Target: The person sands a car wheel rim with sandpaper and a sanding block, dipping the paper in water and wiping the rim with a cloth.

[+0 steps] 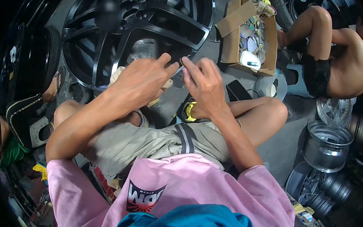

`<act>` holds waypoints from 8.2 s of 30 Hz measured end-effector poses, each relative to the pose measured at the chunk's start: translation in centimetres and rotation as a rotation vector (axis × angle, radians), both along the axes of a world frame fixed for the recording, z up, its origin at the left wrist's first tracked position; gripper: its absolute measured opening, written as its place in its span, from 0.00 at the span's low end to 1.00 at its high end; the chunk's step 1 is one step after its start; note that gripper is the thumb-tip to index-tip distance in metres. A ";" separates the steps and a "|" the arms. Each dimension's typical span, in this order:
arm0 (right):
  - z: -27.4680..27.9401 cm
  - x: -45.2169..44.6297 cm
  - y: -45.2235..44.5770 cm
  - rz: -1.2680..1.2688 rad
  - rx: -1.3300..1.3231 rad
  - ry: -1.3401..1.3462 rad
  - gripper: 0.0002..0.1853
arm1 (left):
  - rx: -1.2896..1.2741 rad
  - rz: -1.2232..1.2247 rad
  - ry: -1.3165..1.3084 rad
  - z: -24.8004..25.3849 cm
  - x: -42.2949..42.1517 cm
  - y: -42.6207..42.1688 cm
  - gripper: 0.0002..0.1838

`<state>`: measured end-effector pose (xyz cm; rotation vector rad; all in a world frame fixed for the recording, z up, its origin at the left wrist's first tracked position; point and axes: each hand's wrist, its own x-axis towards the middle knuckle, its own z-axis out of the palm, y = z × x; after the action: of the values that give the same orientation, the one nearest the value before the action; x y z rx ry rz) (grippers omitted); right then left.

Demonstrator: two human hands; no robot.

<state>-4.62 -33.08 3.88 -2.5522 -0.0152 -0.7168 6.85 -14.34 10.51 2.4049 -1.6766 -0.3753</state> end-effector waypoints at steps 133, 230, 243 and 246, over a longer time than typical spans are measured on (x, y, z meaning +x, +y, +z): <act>5.1 7.6 6.1 0.617 0.027 0.459 0.09 | -0.428 0.609 0.002 11.0 9.1 11.0 0.12; 1.6 -4.4 -15.4 -0.329 0.276 -0.315 0.06 | -0.357 0.001 -0.109 -2.6 1.7 -12.9 0.39; -2.0 -2.6 -14.3 -0.299 0.346 -0.163 0.07 | -0.356 0.095 -0.065 -4.5 1.8 -12.7 0.37; 0.8 -2.9 -13.1 -0.270 0.437 -0.047 0.08 | -0.178 0.102 -0.055 -2.5 -1.7 -7.6 0.34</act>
<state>-7.51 -46.21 4.67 -2.1369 0.4311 -0.7814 5.10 -21.96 8.06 2.3759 -1.5306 -0.1395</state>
